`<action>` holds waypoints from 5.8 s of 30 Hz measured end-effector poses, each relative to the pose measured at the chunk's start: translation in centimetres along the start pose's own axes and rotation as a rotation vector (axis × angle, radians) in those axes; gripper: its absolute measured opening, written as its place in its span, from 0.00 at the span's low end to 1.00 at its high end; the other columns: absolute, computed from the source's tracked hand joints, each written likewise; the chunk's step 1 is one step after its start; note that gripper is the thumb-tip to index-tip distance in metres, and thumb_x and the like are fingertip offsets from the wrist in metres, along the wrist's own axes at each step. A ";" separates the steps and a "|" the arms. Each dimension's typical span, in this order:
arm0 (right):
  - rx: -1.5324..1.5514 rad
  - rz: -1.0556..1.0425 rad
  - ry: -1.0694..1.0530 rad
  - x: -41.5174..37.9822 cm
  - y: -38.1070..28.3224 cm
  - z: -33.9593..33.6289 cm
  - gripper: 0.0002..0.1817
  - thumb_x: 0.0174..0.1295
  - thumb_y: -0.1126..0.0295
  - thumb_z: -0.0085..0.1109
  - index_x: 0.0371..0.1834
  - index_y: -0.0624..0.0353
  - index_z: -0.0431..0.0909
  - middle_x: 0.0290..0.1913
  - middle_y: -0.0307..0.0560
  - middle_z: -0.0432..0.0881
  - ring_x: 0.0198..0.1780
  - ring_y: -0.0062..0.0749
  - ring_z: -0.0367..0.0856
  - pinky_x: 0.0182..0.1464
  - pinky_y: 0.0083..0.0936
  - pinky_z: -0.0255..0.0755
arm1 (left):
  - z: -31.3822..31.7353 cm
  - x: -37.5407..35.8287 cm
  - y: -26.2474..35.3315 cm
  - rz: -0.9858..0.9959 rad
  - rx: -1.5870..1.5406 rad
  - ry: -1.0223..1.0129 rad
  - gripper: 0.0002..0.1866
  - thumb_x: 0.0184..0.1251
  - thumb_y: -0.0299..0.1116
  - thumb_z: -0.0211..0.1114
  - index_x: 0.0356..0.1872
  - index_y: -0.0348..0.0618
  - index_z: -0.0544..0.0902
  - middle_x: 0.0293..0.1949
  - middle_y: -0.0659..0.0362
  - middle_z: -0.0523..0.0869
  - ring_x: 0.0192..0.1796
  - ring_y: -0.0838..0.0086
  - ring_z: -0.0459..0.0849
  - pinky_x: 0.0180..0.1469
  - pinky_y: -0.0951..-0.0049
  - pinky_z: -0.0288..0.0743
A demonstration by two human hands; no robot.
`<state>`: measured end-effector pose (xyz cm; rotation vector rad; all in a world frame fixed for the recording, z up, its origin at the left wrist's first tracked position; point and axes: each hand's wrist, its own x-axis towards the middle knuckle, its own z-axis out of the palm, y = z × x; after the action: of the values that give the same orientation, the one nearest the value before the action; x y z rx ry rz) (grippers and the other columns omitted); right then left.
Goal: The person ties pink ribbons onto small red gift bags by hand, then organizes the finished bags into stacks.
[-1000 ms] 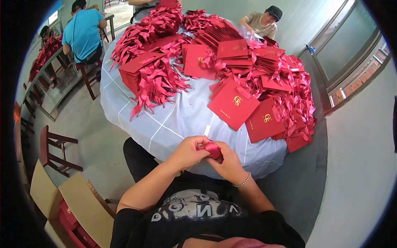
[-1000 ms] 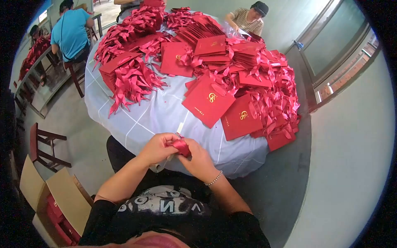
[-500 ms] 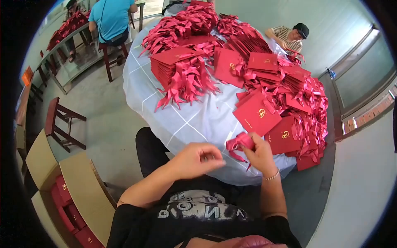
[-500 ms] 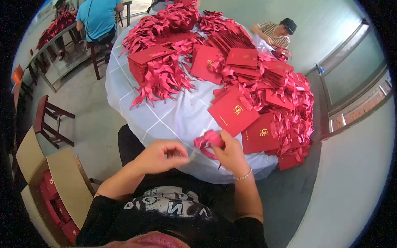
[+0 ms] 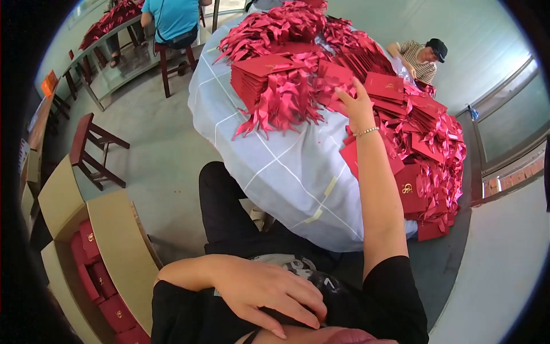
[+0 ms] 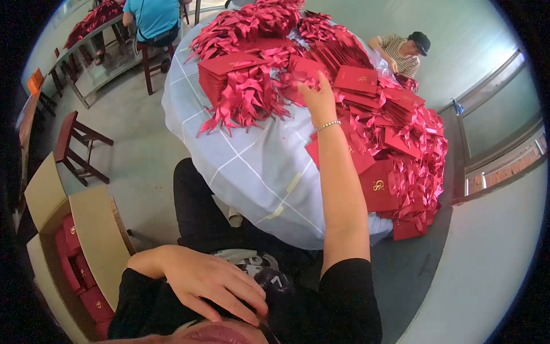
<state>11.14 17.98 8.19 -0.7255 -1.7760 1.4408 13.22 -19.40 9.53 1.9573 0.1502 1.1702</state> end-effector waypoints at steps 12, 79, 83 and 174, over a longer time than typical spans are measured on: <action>-0.564 -0.208 -0.354 -14.8 3.6 -8.1 0.12 0.65 0.71 0.65 0.50 0.63 0.84 0.39 0.41 0.86 0.39 0.17 0.79 0.43 0.19 0.74 | 0.8 -0.4 0.0 0.044 -0.010 -0.001 0.12 0.74 0.32 0.58 0.48 0.35 0.83 0.54 0.48 0.82 0.52 0.53 0.81 0.62 0.45 0.69; -0.391 -0.323 -0.129 -23.2 4.5 -9.4 0.03 0.62 0.79 0.63 0.38 0.65 0.82 0.39 0.52 0.85 0.38 0.42 0.85 0.41 0.28 0.77 | -0.9 2.3 -6.5 -0.398 0.302 0.451 0.07 0.61 0.23 0.71 0.39 0.39 0.85 0.41 0.55 0.89 0.46 0.61 0.87 0.58 0.57 0.77; -0.403 -0.307 -0.132 -23.2 4.0 -9.2 0.03 0.62 0.78 0.63 0.38 0.65 0.83 0.39 0.52 0.85 0.39 0.41 0.85 0.41 0.28 0.77 | -0.5 1.2 -6.6 -0.464 0.349 0.529 0.05 0.60 0.23 0.72 0.36 0.38 0.86 0.40 0.55 0.90 0.44 0.62 0.87 0.54 0.60 0.78; -0.460 0.747 0.594 -19.1 -0.2 -13.7 0.26 0.61 0.64 0.69 0.60 0.66 0.75 0.34 0.55 0.89 0.37 0.39 0.89 0.40 0.29 0.80 | -28.4 11.2 -28.7 -1.089 0.626 0.292 0.55 0.44 0.55 0.80 0.66 0.26 0.66 0.65 0.37 0.72 0.69 0.46 0.68 0.71 0.50 0.60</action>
<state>33.36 10.51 6.33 -1.9823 -1.4040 1.0379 5.90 21.32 3.22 1.6980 1.6600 0.6536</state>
